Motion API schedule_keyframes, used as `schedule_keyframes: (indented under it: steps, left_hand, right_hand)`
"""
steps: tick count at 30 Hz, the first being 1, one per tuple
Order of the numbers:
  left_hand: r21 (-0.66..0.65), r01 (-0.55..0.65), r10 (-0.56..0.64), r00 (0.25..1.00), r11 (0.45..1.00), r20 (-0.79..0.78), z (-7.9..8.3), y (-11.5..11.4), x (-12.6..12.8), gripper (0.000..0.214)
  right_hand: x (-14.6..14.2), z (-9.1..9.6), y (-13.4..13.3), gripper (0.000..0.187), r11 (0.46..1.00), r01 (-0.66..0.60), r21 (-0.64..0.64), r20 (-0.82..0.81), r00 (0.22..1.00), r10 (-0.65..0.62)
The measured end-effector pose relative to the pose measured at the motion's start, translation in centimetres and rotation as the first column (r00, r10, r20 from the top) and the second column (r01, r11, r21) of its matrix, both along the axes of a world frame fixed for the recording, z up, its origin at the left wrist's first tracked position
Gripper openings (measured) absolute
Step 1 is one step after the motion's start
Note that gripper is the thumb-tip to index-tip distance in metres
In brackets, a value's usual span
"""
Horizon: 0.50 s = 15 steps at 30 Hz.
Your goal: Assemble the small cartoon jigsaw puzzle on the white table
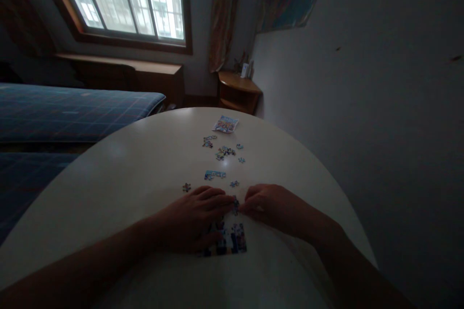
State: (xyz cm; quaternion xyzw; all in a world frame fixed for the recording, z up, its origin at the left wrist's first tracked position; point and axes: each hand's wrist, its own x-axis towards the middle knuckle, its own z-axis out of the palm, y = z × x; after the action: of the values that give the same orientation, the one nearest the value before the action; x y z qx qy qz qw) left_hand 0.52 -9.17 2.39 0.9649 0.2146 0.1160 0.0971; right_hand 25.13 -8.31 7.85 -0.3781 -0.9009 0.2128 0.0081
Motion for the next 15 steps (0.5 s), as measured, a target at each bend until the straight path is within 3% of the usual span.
schedule_keyframes:
  steps: [15]
  left_hand:
    - [0.0,-0.002,0.002,1.0,1.0,-0.024,0.3,0.1,0.1,0.059]
  right_hand:
    - [-0.5,-1.4,-0.1,0.011,0.994,0.102,0.041,-0.013,0.995,-0.101]
